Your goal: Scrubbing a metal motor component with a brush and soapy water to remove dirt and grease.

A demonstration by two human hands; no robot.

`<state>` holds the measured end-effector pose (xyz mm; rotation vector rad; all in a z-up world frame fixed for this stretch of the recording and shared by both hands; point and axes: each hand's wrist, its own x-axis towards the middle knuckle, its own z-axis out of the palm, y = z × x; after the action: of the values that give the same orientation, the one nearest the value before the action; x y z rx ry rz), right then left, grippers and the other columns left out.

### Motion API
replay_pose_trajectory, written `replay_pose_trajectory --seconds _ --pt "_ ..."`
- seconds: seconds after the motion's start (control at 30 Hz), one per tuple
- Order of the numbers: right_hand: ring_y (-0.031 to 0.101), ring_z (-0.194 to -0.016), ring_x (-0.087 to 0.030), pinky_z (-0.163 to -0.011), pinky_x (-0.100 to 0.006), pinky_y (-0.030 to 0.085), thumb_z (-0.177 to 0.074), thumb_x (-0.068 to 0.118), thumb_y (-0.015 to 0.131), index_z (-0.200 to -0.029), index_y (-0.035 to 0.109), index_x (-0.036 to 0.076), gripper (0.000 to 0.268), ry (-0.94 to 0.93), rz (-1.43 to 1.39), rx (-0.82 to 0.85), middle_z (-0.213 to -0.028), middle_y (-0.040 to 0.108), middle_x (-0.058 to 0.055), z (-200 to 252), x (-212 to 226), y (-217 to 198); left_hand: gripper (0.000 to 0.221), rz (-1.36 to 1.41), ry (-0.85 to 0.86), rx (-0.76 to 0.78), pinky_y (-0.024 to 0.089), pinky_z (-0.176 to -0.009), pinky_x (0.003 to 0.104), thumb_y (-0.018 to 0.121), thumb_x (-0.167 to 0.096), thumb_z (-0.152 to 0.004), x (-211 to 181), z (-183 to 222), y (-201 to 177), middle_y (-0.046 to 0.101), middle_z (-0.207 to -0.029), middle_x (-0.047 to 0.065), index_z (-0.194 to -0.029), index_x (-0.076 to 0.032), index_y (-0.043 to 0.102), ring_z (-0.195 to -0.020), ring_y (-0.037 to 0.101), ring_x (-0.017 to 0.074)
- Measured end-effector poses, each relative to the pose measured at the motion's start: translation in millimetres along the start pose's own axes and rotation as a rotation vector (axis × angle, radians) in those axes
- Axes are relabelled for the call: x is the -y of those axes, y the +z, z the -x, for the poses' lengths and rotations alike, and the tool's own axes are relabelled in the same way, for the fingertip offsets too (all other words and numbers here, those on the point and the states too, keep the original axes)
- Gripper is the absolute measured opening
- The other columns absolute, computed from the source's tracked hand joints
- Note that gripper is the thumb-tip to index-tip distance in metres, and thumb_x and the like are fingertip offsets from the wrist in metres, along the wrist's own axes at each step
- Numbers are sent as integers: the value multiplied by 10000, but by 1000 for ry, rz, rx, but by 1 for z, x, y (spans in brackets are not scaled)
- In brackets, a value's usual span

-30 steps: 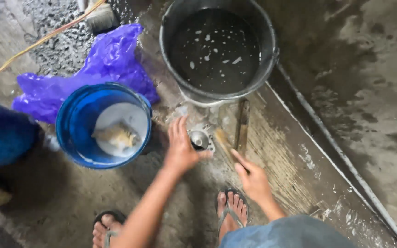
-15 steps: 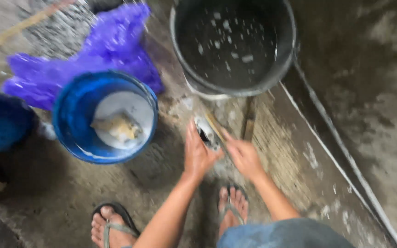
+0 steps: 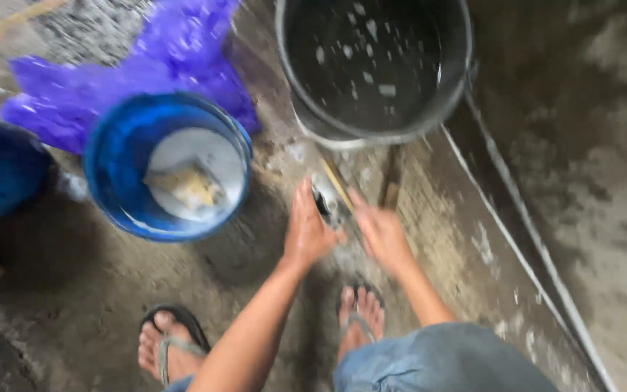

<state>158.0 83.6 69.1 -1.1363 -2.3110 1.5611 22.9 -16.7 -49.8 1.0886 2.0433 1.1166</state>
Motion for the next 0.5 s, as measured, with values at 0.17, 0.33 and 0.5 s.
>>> replay_pose_trajectory --seconds 0.17,0.33,0.5 --pt "438 -494 -125 -475 -306 416 -1029 306 456 -1495 547 211 484 121 -6 -66 -566 454 9 37 -51 11 1344 16 -16 5 214 -1235 502 933 -277 -562 3 -3 -2 275 -1585 321 -1580 69 127 -1489 249 475" --pt "599 -1222 -79 -921 -238 466 -1016 346 503 -1426 613 172 459 46 132 -80 -1395 636 -40 25 -26 14 1370 32 -79 118 212 -1231 523 961 -229 -594 -28 7 -24 239 -1616 333 -1592 49 65 -1522 202 476" --pt "712 -1095 -275 -880 -387 513 -1085 273 355 -1505 520 148 468 -126 356 -156 -1298 719 -125 49 -55 28 1378 -13 127 10 228 -1248 496 947 -366 -562 10 5 2 265 -1611 332 -1573 94 132 -1497 279 472"
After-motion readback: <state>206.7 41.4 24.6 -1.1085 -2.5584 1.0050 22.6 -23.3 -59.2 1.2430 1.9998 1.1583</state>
